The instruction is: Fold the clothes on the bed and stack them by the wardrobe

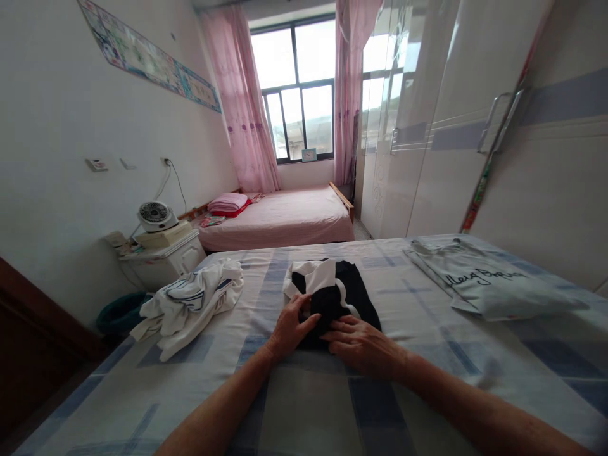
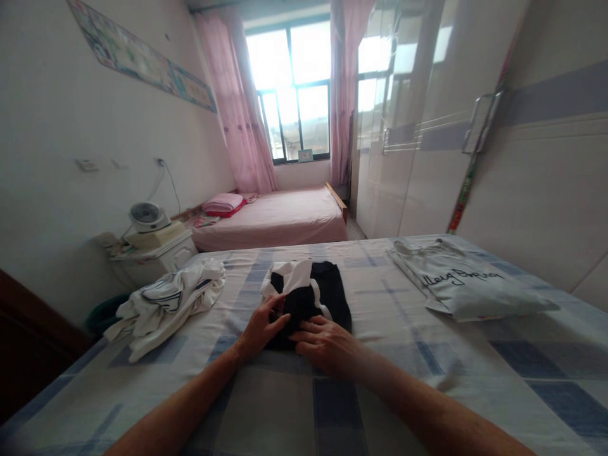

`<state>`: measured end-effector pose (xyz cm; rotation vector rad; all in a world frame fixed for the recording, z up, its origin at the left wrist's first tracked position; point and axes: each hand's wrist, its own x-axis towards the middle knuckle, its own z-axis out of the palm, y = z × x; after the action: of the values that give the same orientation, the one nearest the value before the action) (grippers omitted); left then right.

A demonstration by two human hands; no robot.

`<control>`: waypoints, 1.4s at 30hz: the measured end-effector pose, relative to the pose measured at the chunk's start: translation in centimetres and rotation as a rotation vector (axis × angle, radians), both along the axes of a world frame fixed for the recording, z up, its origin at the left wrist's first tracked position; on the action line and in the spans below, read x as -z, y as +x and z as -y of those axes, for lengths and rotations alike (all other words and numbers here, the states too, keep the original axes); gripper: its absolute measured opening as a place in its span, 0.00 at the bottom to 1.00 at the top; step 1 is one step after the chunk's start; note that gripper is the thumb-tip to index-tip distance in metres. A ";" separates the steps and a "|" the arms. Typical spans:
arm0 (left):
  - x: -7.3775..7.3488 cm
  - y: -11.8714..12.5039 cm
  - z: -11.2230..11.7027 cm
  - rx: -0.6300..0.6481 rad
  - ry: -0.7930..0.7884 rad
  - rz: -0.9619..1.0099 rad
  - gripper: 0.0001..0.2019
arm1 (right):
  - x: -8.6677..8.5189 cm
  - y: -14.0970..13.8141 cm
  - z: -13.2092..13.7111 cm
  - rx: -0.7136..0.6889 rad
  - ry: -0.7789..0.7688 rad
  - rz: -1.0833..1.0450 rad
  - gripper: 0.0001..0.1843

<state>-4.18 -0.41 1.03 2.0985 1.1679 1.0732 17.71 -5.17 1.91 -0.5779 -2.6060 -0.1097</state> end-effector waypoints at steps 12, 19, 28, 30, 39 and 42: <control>-0.1 0.2 0.0 -0.099 0.075 -0.028 0.14 | 0.3 1.1 -0.9 0.189 -0.098 -0.172 0.14; 0.5 -0.2 -0.1 -0.287 0.183 -0.307 0.17 | 2.1 1.8 -2.3 0.433 -0.084 -0.221 0.33; 1.2 0.0 -4.1 -0.329 0.059 -0.582 0.25 | 2.1 2.4 -6.6 0.559 -0.155 -0.176 0.16; 1.3 0.0 -4.3 -0.337 0.066 -0.592 0.25 | 2.3 2.5 -6.8 0.570 -0.151 -0.184 0.18; 1.2 -0.4 -2.4 -0.312 0.064 -0.624 0.23 | 3.4 2.9 -5.0 0.565 -0.141 -0.163 0.23; 1.1 -0.4 -2.1 -0.302 0.056 -0.623 0.24 | 3.2 2.9 -4.6 0.572 -0.156 -0.147 0.23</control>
<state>-4.63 1.65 -0.05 2.4397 1.8052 0.5705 20.62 -0.54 -1.30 -1.3206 -2.2491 -0.0416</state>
